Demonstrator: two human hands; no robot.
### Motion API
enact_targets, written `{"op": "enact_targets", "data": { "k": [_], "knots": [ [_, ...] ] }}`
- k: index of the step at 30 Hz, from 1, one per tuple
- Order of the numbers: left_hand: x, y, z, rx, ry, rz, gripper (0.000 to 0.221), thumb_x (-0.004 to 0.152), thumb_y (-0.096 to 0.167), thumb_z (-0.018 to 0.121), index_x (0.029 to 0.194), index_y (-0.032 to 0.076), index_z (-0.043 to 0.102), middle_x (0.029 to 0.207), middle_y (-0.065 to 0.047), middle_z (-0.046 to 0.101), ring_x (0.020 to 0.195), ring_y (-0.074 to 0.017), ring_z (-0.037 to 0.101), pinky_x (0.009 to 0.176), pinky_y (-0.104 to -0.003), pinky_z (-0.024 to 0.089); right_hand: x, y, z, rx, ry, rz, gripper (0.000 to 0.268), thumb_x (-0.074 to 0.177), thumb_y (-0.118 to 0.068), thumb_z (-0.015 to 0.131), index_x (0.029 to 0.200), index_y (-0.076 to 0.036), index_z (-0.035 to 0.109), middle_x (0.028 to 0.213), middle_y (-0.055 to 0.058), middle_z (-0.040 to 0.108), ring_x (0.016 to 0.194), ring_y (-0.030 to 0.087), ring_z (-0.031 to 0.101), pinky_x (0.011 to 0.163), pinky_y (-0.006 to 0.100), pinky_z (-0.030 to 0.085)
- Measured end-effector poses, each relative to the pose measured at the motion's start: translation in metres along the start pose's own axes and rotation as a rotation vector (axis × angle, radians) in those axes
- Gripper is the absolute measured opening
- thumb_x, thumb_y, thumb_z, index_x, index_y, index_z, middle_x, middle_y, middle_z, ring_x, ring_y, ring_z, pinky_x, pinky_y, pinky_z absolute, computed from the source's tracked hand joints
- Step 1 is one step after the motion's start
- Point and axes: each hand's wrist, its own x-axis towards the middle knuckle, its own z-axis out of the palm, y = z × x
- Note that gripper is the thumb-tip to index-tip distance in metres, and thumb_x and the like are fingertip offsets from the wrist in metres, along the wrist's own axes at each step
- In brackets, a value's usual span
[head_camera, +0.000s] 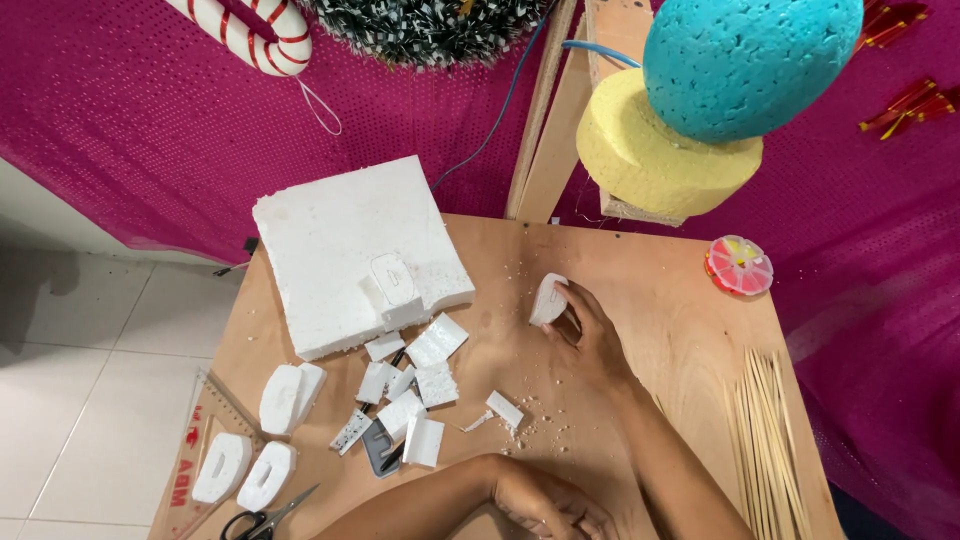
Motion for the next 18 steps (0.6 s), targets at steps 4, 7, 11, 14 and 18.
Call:
{"op": "enact_targets", "data": {
  "k": [4,7,11,14,18],
  "knots": [
    [-0.0008,0.0018,0.0000,0.041,0.025,-0.019,0.034,0.105,0.018,0.068,0.135,0.004,0.057,0.125,0.003,0.067,0.110,-0.0034,0.062,0.088,-0.017,0.049,-0.0002,-0.0015,0.0006,0.036,0.011,0.002,0.058,0.092,-0.018,0.070,0.146,-0.006,0.051,0.151,0.015,0.048,0.134,0.026,0.056,0.109,0.033,0.054],
    [-0.0006,-0.0001,-0.0018,0.092,0.031,-0.007,0.035,0.105,0.019,0.067,0.136,0.005,0.057,0.123,0.004,0.067,0.106,-0.0020,0.062,0.081,-0.015,0.047,-0.0005,-0.0031,0.0006,0.082,0.012,0.008,0.057,0.092,-0.012,0.071,0.145,-0.005,0.051,0.150,0.015,0.048,0.134,0.026,0.056,0.110,0.034,0.054],
    [-0.0003,0.0039,0.0014,0.172,0.036,0.001,0.038,0.104,0.021,0.066,0.137,0.006,0.056,0.121,0.007,0.066,0.101,0.0027,0.058,0.070,-0.012,0.041,-0.0004,-0.0010,0.0007,0.059,0.012,-0.001,0.058,0.091,-0.014,0.072,0.145,-0.006,0.052,0.149,0.015,0.049,0.134,0.026,0.056,0.109,0.033,0.055],
    [0.0001,0.0040,0.0010,0.198,0.045,-0.002,0.039,0.102,0.019,0.064,0.138,0.007,0.056,0.121,0.007,0.065,0.100,0.0039,0.056,0.068,-0.012,0.038,-0.0001,-0.0017,0.0002,0.085,0.009,-0.020,0.057,0.091,-0.011,0.072,0.144,-0.004,0.052,0.148,0.015,0.049,0.133,0.027,0.057,0.108,0.034,0.056],
    [-0.0008,0.0065,0.0045,0.206,0.054,-0.001,0.040,0.101,0.017,0.063,0.139,0.007,0.056,0.120,0.008,0.065,0.098,0.0044,0.056,0.065,-0.012,0.036,0.0001,-0.0035,0.0003,0.082,0.005,-0.002,0.057,0.090,-0.011,0.072,0.144,-0.004,0.052,0.148,0.015,0.049,0.133,0.027,0.057,0.108,0.033,0.056]
  ]
}}
